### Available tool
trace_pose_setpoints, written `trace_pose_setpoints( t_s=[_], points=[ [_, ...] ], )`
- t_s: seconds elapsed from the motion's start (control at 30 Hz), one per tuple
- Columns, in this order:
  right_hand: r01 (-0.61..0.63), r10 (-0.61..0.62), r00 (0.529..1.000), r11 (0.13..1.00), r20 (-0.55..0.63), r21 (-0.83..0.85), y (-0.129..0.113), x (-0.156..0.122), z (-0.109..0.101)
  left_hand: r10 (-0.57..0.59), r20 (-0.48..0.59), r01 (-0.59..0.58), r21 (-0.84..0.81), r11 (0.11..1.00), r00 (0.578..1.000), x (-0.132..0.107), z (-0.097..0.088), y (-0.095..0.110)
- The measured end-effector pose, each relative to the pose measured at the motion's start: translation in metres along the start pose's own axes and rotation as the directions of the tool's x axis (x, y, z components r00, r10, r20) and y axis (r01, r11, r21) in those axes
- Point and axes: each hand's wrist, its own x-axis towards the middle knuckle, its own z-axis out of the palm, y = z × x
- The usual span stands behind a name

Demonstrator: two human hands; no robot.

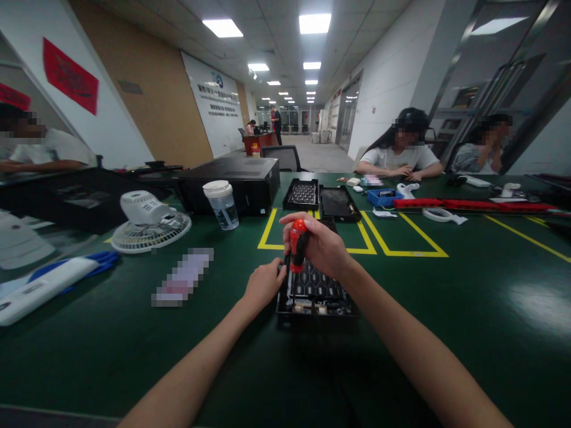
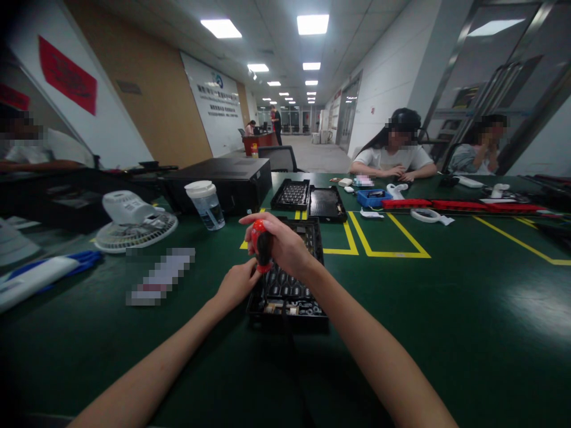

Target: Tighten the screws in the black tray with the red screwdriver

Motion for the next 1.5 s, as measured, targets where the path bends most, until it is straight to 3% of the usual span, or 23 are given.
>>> trace_pose_setpoints(
  t_s=[0.33, 0.93, 1.5],
  points=[
    [-0.042, 0.050, 0.990, 0.997, 0.132, -0.067, -0.005, -0.004, -0.002, -0.016, 0.037, 0.014, 0.039, 0.999, 0.999, 0.001, -0.003, 0.003],
    [0.009, 0.009, 0.998, 0.966, 0.069, -0.260, -0.009, -0.004, 0.001, -0.008, 0.037, 0.008, 0.010, 1.000, 0.999, 0.003, 0.001, 0.002],
    [0.101, -0.155, 0.986, 0.852, -0.063, -0.514, -0.008, -0.007, 0.009, 0.007, 0.029, -0.008, 0.037, 0.999, 1.000, 0.003, 0.000, 0.002]
  ],
)
